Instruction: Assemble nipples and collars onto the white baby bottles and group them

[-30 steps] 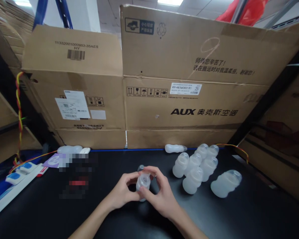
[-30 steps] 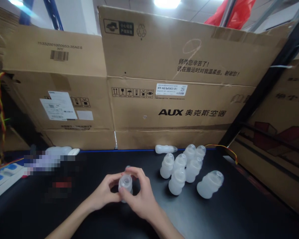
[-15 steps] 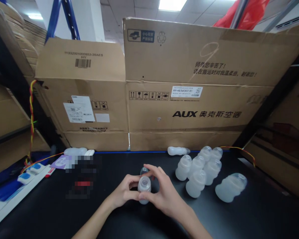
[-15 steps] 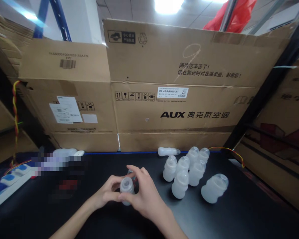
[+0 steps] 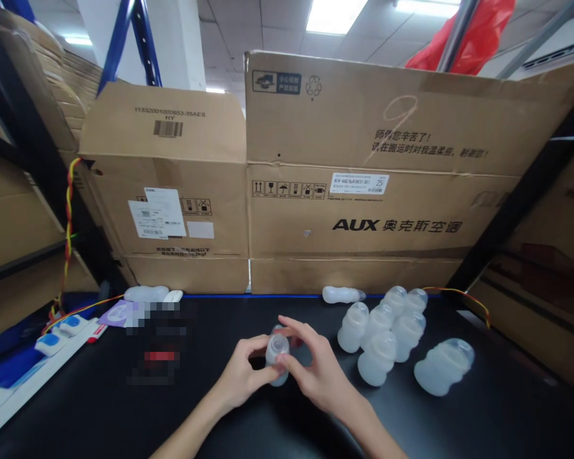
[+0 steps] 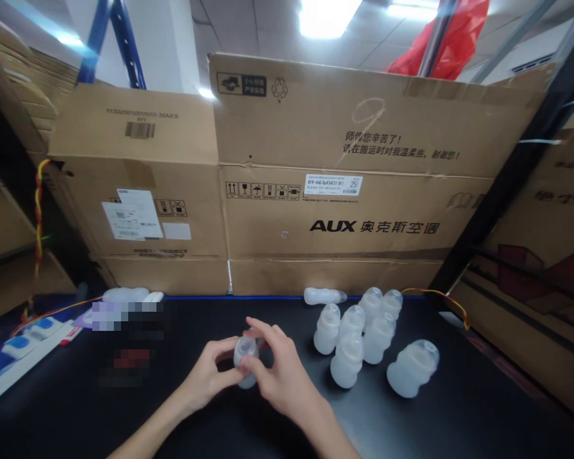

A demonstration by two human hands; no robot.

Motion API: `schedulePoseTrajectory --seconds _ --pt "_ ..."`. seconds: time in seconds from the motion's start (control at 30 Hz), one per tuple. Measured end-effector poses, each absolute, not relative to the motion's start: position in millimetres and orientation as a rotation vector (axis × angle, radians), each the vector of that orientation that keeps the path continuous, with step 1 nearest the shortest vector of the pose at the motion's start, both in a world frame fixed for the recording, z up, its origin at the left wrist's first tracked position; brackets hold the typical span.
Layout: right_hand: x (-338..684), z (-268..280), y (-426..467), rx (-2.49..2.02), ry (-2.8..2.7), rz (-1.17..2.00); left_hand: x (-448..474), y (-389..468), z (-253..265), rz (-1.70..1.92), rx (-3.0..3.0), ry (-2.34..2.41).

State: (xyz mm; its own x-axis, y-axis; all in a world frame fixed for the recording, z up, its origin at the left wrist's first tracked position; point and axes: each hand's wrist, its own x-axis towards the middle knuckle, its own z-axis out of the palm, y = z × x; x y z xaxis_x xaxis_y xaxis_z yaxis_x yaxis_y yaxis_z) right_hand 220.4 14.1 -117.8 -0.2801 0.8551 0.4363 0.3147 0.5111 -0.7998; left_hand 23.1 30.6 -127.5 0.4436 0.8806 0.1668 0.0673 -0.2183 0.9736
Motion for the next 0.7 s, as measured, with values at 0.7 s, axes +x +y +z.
schedulePoseTrajectory --seconds 0.7 --pt "219 -137 60 -0.966 -1.624 0.61 11 47 -139 1.077 1.661 1.024"
